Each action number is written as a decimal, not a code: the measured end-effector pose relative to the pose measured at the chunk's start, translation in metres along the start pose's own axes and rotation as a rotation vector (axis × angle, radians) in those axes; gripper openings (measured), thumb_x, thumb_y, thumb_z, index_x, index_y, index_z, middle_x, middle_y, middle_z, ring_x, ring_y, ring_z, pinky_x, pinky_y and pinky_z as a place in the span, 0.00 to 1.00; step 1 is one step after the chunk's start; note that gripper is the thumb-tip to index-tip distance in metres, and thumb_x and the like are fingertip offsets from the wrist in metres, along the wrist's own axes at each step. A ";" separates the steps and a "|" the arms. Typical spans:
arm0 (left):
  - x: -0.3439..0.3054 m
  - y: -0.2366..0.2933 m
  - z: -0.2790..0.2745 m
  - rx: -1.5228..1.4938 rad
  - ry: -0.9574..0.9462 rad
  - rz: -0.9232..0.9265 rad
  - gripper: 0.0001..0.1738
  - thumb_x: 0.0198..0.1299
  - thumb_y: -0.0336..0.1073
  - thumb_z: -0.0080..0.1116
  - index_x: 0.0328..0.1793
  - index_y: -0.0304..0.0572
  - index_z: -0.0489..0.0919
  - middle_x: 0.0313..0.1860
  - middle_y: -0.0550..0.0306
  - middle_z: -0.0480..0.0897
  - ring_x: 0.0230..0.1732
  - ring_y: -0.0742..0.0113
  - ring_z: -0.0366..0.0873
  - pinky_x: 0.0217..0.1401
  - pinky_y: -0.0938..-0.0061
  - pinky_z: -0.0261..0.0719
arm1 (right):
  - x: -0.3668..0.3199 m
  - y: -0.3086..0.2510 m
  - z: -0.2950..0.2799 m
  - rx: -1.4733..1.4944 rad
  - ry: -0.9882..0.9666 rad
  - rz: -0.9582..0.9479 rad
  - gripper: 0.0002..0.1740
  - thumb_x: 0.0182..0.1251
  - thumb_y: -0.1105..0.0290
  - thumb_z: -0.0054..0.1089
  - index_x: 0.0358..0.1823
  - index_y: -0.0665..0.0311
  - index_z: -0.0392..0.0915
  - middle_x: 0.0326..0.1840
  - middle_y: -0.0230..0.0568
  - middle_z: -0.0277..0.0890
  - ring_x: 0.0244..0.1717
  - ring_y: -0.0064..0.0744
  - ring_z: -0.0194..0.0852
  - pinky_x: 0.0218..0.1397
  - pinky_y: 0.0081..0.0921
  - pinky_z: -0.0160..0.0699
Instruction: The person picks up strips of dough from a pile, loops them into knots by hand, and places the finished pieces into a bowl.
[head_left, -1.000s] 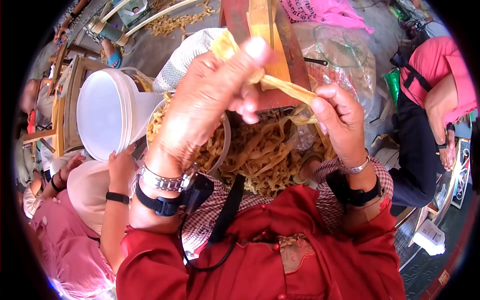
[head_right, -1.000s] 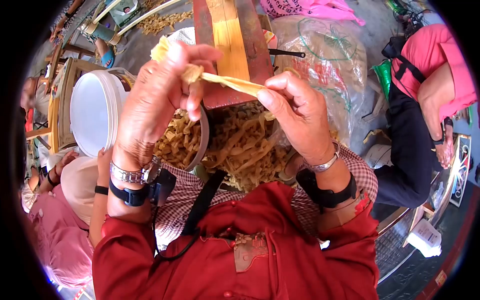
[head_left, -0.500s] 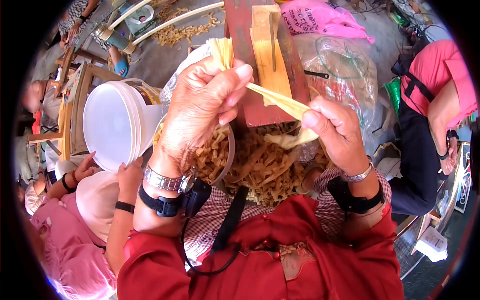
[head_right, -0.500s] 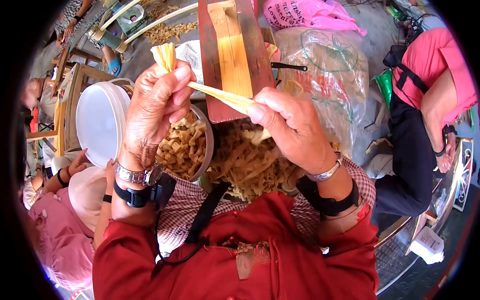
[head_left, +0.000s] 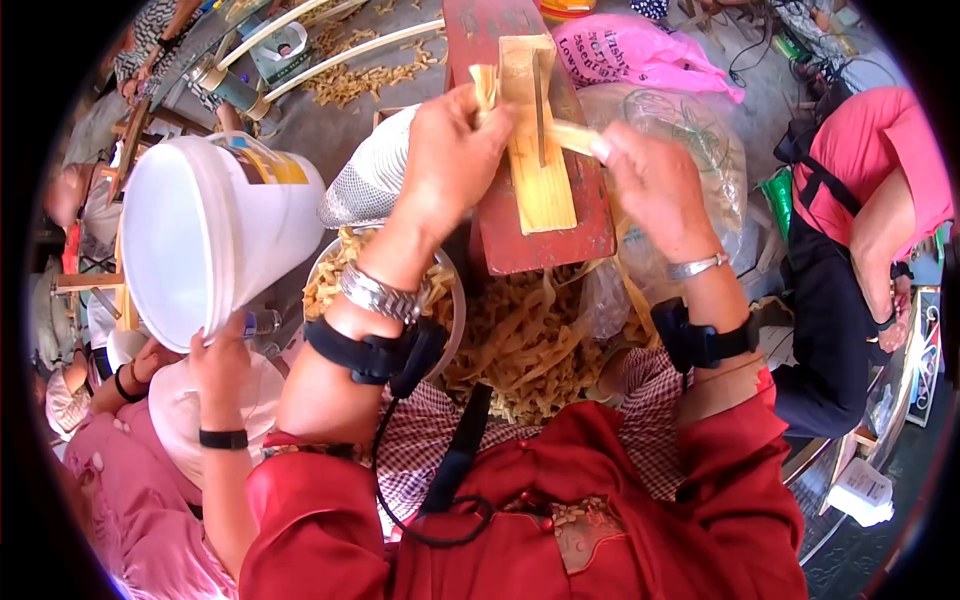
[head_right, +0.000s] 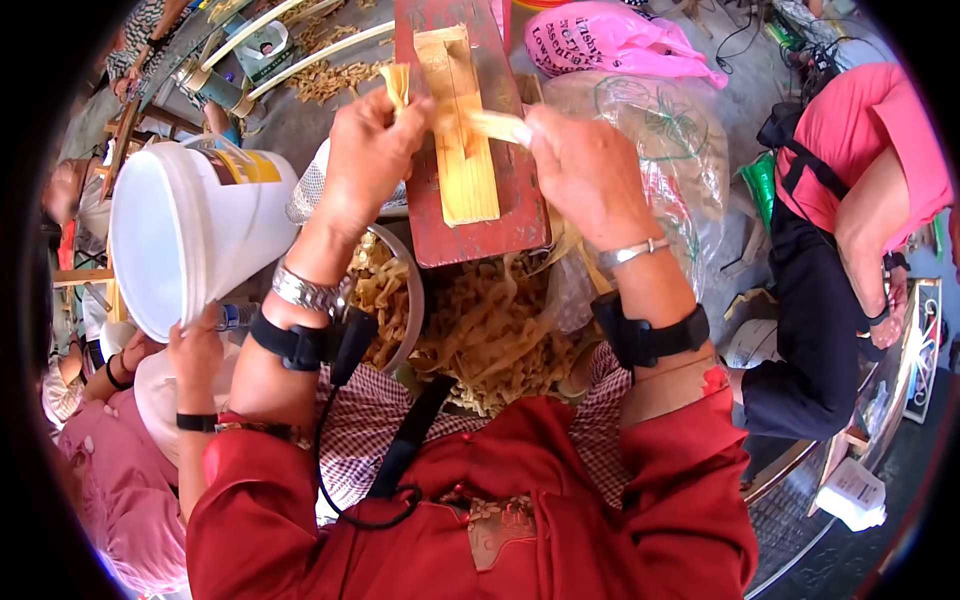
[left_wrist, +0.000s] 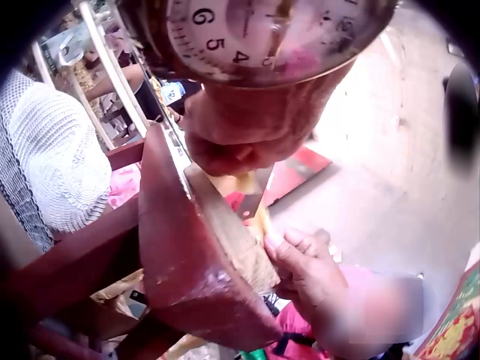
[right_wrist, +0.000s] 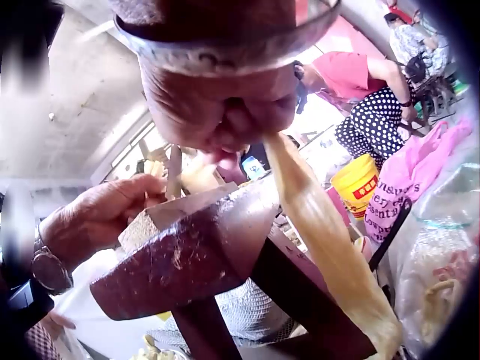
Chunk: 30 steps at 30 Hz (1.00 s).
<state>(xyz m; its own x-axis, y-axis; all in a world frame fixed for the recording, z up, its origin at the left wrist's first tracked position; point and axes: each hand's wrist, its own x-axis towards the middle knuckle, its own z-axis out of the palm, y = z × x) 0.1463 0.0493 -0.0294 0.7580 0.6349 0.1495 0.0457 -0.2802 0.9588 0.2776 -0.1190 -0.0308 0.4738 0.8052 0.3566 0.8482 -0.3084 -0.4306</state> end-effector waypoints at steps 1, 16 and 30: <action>-0.001 -0.012 -0.003 0.310 0.179 0.210 0.16 0.64 0.44 0.57 0.33 0.38 0.81 0.15 0.70 0.68 0.14 0.84 0.61 0.15 0.85 0.58 | -0.003 0.002 0.001 -0.042 -0.021 -0.006 0.12 0.67 0.62 0.53 0.34 0.65 0.76 0.17 0.42 0.68 0.19 0.33 0.67 0.25 0.30 0.63; -0.100 0.038 0.021 -0.539 -0.616 -0.437 0.27 0.67 0.56 0.47 0.38 0.35 0.77 0.27 0.60 0.79 0.26 0.74 0.74 0.32 0.79 0.74 | -0.075 -0.097 -0.005 0.670 0.045 -0.458 0.07 0.58 0.69 0.62 0.27 0.60 0.74 0.21 0.33 0.71 0.20 0.31 0.72 0.22 0.26 0.69; -0.092 0.080 0.019 -1.186 -0.301 -0.734 0.15 0.66 0.40 0.48 0.27 0.42 0.69 0.20 0.63 0.69 0.25 0.71 0.65 0.36 0.75 0.68 | -0.092 -0.087 -0.024 1.234 0.299 0.031 0.10 0.70 0.65 0.44 0.34 0.64 0.68 0.32 0.45 0.73 0.23 0.32 0.70 0.25 0.23 0.70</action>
<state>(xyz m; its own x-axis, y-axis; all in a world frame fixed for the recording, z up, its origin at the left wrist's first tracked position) 0.0925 -0.0455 0.0290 0.9150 0.1530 -0.3732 0.0336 0.8932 0.4484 0.1656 -0.1780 -0.0062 0.6603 0.6116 0.4358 0.1285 0.4798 -0.8679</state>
